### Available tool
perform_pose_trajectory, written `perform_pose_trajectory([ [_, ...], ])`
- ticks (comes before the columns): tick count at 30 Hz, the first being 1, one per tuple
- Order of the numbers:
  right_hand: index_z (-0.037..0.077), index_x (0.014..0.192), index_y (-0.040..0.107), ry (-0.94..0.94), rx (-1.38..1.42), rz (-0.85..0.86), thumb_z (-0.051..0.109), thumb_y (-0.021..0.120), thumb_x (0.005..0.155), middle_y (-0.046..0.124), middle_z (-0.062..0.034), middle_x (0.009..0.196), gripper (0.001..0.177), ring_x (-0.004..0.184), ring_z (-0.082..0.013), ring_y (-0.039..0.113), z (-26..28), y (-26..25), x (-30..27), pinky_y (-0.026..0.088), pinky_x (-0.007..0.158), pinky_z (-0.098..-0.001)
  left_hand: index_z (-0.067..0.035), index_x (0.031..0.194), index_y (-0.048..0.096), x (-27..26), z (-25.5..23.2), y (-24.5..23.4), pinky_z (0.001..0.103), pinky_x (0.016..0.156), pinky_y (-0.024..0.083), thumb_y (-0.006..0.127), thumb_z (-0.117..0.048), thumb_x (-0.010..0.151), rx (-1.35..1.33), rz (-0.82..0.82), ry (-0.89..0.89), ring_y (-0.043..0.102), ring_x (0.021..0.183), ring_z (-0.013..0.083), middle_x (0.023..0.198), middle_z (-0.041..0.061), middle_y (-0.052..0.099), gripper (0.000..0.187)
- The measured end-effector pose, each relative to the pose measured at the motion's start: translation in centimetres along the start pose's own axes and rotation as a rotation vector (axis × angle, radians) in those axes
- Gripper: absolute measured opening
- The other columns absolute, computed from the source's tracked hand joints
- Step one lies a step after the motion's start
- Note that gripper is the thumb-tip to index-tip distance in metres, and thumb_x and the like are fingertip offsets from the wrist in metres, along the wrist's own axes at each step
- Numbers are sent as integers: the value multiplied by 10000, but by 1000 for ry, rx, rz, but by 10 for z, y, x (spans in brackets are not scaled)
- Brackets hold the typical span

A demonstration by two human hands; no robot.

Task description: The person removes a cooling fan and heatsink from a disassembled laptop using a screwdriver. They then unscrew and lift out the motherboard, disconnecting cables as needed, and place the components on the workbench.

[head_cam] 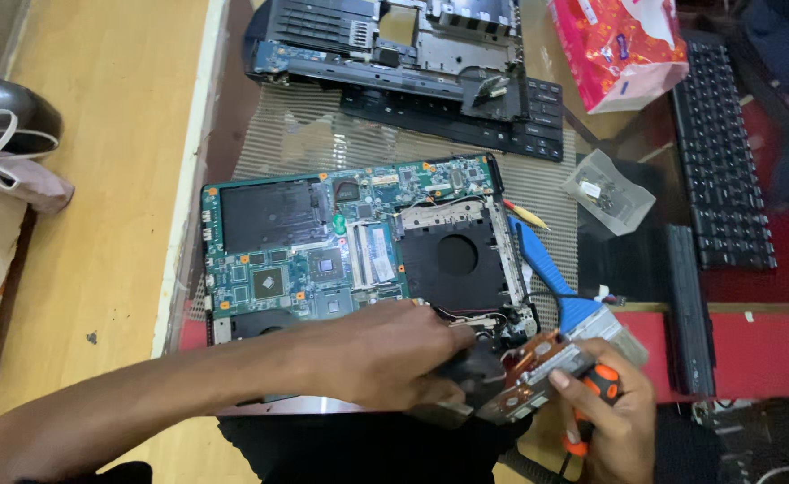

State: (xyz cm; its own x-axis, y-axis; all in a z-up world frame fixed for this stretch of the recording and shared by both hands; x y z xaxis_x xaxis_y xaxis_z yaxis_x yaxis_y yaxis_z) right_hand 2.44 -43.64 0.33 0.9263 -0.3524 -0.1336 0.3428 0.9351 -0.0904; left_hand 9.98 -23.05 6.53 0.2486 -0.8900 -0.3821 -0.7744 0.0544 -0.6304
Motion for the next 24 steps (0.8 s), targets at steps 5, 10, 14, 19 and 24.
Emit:
perform_pose_trajectory([
  [5, -52, 1202, 593, -9, 7, 42, 93, 645, 817, 426, -80, 393, 414, 224, -139, 324, 32, 2, -2, 241, 267, -237, -81, 993, 576, -4, 2, -6, 418, 476, 339, 619, -331, 1023, -212, -94, 72, 511, 490, 277, 614, 96, 554, 255],
  [10, -77, 1360, 517, -77, 193, -10, 118, 576, 893, 727, -290, 1059, 509, 217, -143, 368, 10, -34, 0, 213, 262, -217, -126, 1007, 641, -38, 15, -37, 261, 437, 460, 593, -348, 969, -459, -232, 139, 664, 577, 117, 742, 19, 724, 230],
  [14, -89, 1143, 585, -155, 177, 65, 181, 586, 973, 739, -267, 777, 319, 260, -94, 381, 8, -28, 1, 442, 497, -235, -179, 1067, 733, -66, 57, -86, 278, 564, 489, 624, -388, 919, -495, -533, -206, 655, 644, 122, 816, 0, 744, 279],
  [19, -87, 1063, 640, -137, 49, 104, 194, 606, 930, 739, -270, 689, 314, 237, -93, 427, 2, -15, -1, 466, 513, -201, -128, 999, 670, -77, 114, -139, 270, 731, 535, 607, -326, 995, -449, -941, -131, 698, 873, 147, 959, 21, 699, 207],
  [24, -68, 1016, 658, -57, -45, 103, 161, 619, 931, 758, -224, 660, 247, 233, -159, 423, -12, -17, -3, 337, 321, -222, -31, 1154, 683, -65, 214, -170, 185, 680, 609, 612, -188, 1006, -914, -1256, -215, 704, 870, 139, 1098, 100, 737, 227],
])
Point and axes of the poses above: each hand's wrist, its own x-axis towards the middle knuckle, its own y-axis out of the palm, z = x × y, the point moved 9 cm from there along x, towards the middle knuckle
